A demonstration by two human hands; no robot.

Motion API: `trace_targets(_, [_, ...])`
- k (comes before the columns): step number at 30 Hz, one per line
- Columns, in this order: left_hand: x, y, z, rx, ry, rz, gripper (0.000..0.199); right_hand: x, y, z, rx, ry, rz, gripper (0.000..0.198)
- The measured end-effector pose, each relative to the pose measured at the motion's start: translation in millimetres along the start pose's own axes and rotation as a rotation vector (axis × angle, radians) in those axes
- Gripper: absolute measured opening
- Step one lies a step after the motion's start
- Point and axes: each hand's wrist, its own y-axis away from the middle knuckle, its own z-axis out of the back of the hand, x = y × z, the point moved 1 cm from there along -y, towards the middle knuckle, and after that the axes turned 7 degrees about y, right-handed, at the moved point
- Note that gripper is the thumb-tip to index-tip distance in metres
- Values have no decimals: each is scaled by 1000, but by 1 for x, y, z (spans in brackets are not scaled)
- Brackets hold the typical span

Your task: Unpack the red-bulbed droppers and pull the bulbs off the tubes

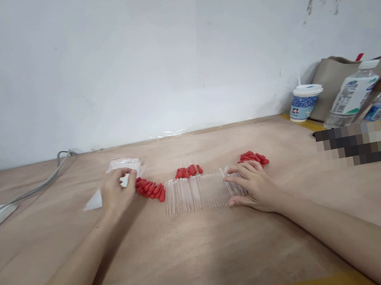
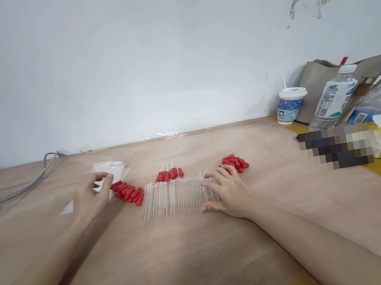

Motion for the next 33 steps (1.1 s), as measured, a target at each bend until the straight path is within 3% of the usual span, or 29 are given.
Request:
trace_targets(3, [-30, 5, -12, 209, -53, -265, 14, 0, 0, 1, -4, -2, 3, 48])
trace_targets(7, [-66, 7, -39, 396, -63, -393, 12, 1, 0, 2, -5, -23, 3, 47])
trace_targets(13, [-92, 2, -80, 447, -166, -431, 29, 1, 0, 5, -21, -7, 9, 46])
trace_targets(18, [-92, 4, -96, 403, -224, -472, 25, -4, 0, 5, -42, -8, -66, 42])
trace_targets(23, [-97, 11, -92, 301, -224, -449, 23, -9, 1, 3, -68, -74, -184, 32])
trace_targets(28, [-95, 22, -65, 73, -71, -413, 20, -13, 3, -1, -151, -100, -319, 30])
trace_targets(33, [-77, 45, -36, 92, 104, -548, 13, -11, 3, 1, -254, -134, -334, 42])
